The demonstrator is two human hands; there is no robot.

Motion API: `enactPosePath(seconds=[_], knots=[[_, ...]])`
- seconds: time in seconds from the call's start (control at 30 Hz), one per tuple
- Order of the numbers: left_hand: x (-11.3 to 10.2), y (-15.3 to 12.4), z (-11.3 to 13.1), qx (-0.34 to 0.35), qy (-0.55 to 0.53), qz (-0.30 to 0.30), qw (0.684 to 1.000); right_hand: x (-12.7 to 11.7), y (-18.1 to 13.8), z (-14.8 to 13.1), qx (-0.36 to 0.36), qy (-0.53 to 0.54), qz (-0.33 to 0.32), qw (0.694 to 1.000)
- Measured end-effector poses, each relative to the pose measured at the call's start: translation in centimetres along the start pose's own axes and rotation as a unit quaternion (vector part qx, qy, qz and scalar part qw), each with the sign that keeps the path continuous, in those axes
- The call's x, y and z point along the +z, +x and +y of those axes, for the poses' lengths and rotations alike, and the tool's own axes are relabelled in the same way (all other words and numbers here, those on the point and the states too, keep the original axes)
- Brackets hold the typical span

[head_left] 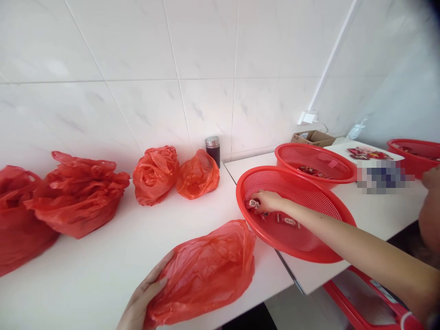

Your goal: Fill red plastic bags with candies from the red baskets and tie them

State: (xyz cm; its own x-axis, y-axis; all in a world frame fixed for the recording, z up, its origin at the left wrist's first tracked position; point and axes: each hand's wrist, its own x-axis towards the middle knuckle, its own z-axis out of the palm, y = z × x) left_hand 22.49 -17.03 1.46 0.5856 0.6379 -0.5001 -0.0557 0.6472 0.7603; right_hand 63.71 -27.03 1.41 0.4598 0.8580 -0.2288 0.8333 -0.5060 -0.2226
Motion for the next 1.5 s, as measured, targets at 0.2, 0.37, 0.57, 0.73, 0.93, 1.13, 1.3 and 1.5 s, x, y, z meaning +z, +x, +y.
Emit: enactPosePath(seconds=[0.2, 0.37, 0.57, 0.73, 0.93, 1.13, 1.3, 1.5], knots=[[-0.2, -0.3, -0.2, 0.009, -0.011, 0.020, 1.000, -1.1, -0.4, 0.7, 0.010, 0.005, 0.002, 1.000], [-0.5, 0.0, -0.5, 0.003, -0.020, 0.019, 1.000, -0.9, -0.6, 0.5, -0.033, -0.006, -0.008, 0.999], [-0.7, 0.0, -0.5, 0.018, -0.011, 0.024, 0.999, 0.2, -0.4, -0.9, -0.055, -0.035, -0.015, 0.998], [-0.9, -0.3, -0.5, 0.031, -0.004, 0.040, 0.999, -0.4, -0.2, -0.4, -0.044, -0.032, 0.000, 0.999], [-1.2, -0.1, -0.5, 0.020, 0.008, 0.032, 0.999, -3.7, -1.3, 1.1, -0.019, -0.023, 0.046, 0.998], [-1.1, 0.7, -0.5, 0.032, 0.017, 0.023, 0.999, -4.2, -1.8, 0.6, -0.052, -0.052, 0.007, 0.997], [-1.3, 0.6, -0.8, 0.039, 0.024, 0.023, 0.999, -1.3, -1.3, -1.4, -0.074, -0.079, -0.042, 0.993], [-1.3, -0.4, -1.0, 0.130, 0.192, 0.049, 0.971, -1.6, -1.3, -1.0, -0.029, -0.103, -0.009, 0.994]])
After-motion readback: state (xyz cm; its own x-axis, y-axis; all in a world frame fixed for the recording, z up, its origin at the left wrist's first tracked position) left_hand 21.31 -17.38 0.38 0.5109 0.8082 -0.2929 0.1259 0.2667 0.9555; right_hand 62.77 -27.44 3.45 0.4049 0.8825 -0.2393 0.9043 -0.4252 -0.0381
